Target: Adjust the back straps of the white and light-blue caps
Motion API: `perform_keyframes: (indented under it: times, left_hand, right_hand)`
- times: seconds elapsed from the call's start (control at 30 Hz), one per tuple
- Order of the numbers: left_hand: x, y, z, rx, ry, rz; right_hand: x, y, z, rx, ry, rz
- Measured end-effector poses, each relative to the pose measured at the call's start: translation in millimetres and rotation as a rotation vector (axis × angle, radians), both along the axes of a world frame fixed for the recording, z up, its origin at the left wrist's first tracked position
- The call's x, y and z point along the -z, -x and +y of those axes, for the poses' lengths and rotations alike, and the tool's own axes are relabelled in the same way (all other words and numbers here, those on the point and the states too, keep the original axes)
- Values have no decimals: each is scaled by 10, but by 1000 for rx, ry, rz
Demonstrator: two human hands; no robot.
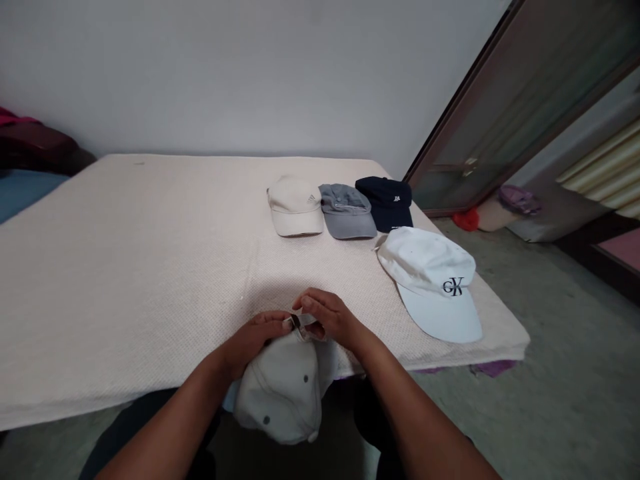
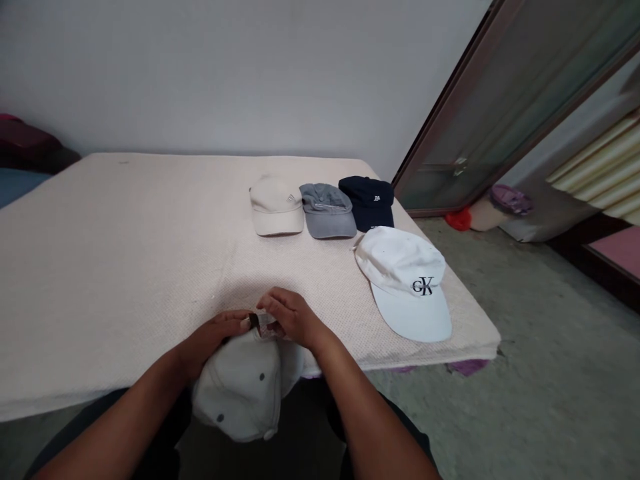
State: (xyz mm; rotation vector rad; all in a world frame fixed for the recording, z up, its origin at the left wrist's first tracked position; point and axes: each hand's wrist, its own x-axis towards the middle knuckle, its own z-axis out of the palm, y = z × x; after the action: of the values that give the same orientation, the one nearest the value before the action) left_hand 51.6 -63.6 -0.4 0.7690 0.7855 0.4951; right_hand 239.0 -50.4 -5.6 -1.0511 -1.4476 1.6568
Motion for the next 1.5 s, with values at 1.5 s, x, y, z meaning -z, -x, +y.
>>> perform_keyframes:
  times: [1.5]
  left_hand:
    - [-34,62,-33,0,58,-40]
  right_hand:
    - [-64,-48,-45,-142,332,343]
